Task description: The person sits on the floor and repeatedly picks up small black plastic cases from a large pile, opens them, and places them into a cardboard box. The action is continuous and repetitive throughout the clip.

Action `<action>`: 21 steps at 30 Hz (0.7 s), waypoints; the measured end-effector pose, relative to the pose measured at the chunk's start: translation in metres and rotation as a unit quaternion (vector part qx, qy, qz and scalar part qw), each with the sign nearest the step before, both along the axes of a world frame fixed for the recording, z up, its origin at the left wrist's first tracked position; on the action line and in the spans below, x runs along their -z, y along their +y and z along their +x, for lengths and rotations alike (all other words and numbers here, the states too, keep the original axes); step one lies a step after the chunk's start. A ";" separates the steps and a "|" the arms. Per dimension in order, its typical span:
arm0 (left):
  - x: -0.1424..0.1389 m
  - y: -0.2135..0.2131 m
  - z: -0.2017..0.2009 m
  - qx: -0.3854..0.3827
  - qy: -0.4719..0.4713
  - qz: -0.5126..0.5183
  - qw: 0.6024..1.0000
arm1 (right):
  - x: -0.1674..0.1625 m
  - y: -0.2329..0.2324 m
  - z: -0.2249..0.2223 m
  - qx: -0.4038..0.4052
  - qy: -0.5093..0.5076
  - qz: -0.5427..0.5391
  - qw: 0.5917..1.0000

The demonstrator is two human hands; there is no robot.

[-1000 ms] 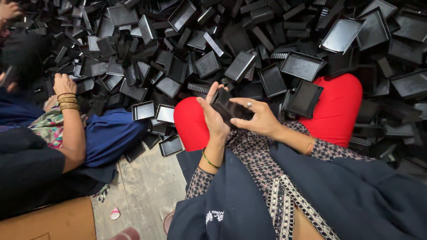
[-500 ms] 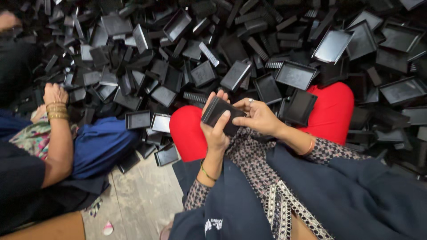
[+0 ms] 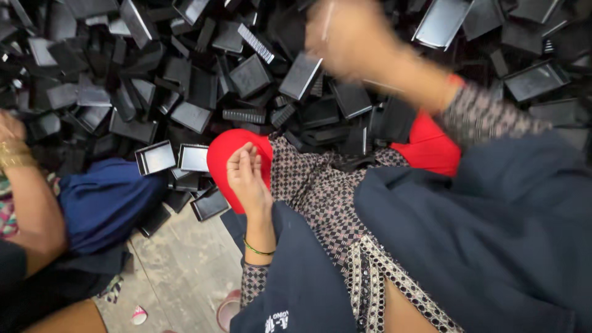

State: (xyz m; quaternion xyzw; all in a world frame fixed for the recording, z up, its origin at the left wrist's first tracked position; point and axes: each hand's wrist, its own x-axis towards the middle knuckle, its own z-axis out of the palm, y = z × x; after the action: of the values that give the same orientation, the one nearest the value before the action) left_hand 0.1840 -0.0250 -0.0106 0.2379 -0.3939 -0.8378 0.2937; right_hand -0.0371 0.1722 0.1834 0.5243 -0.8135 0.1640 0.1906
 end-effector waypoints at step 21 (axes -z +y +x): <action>0.012 0.078 -0.038 0.086 -0.112 -0.658 0.739 | 0.139 0.078 0.049 0.139 -0.237 -0.213 0.938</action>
State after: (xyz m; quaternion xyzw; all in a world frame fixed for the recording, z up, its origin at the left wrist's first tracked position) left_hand 0.1464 0.0527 -0.0222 0.0425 -0.8962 -0.3586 0.2577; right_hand 0.0115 0.2501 0.0448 0.2995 -0.8458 0.4249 0.1202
